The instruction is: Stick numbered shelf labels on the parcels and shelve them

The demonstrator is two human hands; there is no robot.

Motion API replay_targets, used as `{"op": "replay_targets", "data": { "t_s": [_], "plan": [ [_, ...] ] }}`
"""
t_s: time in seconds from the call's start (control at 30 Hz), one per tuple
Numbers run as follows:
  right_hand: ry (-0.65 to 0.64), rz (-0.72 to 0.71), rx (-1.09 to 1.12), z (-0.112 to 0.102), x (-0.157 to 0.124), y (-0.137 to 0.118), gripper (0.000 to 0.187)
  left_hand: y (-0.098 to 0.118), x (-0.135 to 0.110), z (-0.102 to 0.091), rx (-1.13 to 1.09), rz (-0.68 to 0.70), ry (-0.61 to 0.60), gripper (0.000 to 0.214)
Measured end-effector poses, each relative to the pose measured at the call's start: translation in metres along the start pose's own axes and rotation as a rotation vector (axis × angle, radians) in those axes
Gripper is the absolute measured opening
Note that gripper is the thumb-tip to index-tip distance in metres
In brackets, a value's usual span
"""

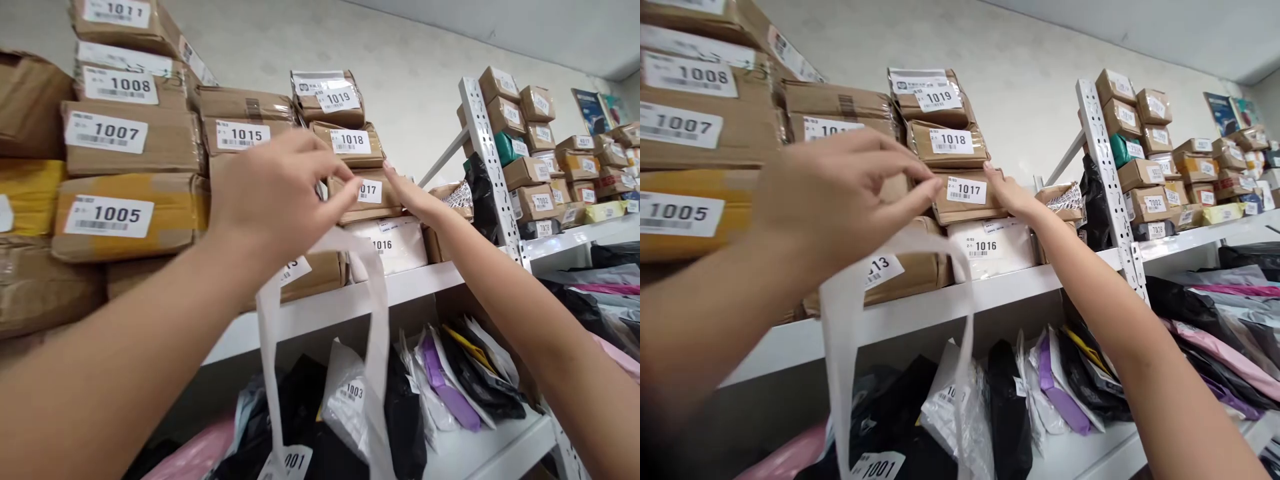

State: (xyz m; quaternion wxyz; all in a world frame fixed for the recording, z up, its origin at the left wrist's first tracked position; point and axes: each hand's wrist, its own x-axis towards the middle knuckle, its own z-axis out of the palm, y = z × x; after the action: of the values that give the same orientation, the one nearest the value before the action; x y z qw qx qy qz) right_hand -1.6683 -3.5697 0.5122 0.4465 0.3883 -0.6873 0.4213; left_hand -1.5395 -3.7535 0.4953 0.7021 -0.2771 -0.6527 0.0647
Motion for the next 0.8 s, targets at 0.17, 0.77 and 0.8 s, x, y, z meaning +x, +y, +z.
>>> {"op": "replay_targets", "data": {
  "t_s": [0.17,0.77,0.8],
  "plan": [
    [0.135,-0.225,0.151,-0.01,-0.081,-0.018,0.073,0.03,-0.048,-0.002,-0.224,0.111,0.052,0.019],
    [0.265,0.215,0.488,0.01,-0.256,0.007,0.032,0.064,-0.108,0.09,-0.149,-0.13,-0.27,0.056],
    [0.262,0.258,0.508,0.008,-0.254,0.009,0.035,0.065,-0.11,0.092,-0.102,-0.154,-0.271,0.058]
  ]
}}
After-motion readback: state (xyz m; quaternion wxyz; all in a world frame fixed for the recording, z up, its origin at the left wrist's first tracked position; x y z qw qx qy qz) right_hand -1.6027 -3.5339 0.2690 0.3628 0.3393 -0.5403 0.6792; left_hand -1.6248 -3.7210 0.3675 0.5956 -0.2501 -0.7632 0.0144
